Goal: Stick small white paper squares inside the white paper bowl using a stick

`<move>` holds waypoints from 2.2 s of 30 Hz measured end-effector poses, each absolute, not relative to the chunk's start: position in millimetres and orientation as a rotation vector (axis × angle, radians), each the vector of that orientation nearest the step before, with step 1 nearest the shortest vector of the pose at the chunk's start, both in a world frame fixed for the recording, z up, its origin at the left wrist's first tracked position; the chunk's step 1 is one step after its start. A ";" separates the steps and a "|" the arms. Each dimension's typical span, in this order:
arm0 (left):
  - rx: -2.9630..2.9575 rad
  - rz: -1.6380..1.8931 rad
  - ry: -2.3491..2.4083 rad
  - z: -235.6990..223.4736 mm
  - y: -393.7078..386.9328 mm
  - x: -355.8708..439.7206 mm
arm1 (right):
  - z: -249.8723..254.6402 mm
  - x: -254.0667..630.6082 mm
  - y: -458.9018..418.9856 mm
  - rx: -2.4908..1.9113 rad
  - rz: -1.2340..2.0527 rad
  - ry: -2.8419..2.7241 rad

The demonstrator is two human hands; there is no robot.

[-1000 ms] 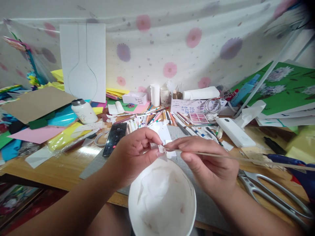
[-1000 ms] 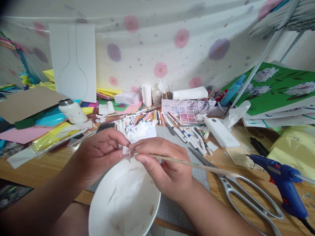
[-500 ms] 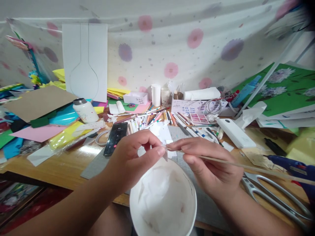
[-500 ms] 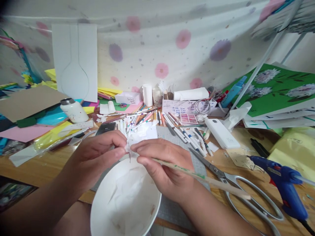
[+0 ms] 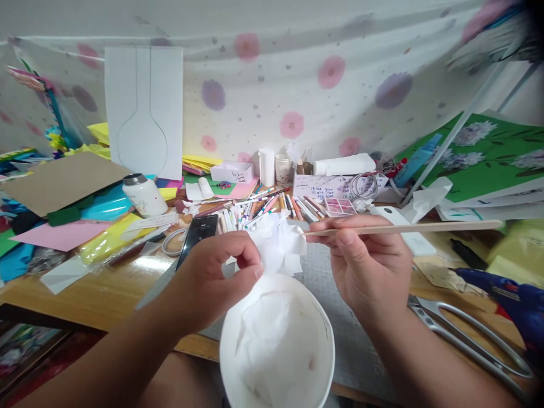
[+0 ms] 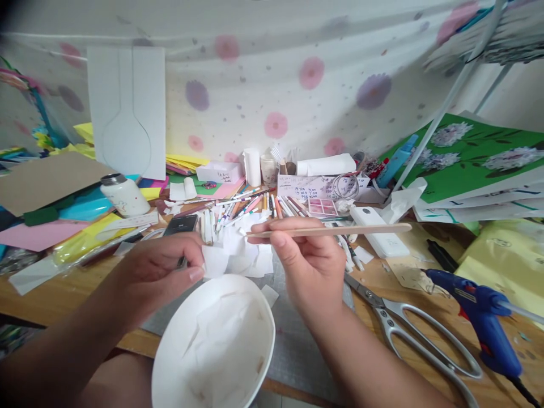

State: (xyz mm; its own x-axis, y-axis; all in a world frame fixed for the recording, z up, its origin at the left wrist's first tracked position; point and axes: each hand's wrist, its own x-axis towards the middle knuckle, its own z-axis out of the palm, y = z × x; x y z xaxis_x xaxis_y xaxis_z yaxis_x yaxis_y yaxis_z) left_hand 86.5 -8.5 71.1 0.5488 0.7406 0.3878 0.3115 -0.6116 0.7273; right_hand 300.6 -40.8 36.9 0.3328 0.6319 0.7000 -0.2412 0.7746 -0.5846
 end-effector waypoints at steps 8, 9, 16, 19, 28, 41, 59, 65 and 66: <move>2.284 0.844 0.932 71.8 -9.2 83.6 | 37.6 302.4 -44.3 -0.350 0.719 -1.211; 2.178 0.917 0.941 73.1 -9.8 85.5 | 36.0 302.4 -45.0 -0.344 0.724 -1.241; 1.796 0.952 0.837 76.2 -17.3 105.3 | 29.2 301.2 -48.0 -0.342 0.679 -1.353; 1.785 1.033 0.827 75.6 -18.8 106.9 | 30.4 300.9 -48.8 -0.339 0.646 -1.364; 2.016 1.227 1.004 83.9 -25.2 104.7 | 40.4 303.5 -55.0 -0.351 0.416 -1.547; 2.008 1.106 1.059 84.3 -22.5 105.7 | 46.4 301.7 -56.0 -0.414 0.369 -1.612; 2.016 1.072 0.986 77.4 -20.9 101.2 | 45.0 297.1 -53.0 -0.338 0.457 -1.482; 2.003 1.027 1.030 85.3 -21.8 104.1 | 35.4 297.5 -50.8 -0.379 0.529 -1.383; 2.000 1.024 1.035 85.7 -21.7 104.3 | 33.9 298.0 -50.5 -0.385 0.541 -1.372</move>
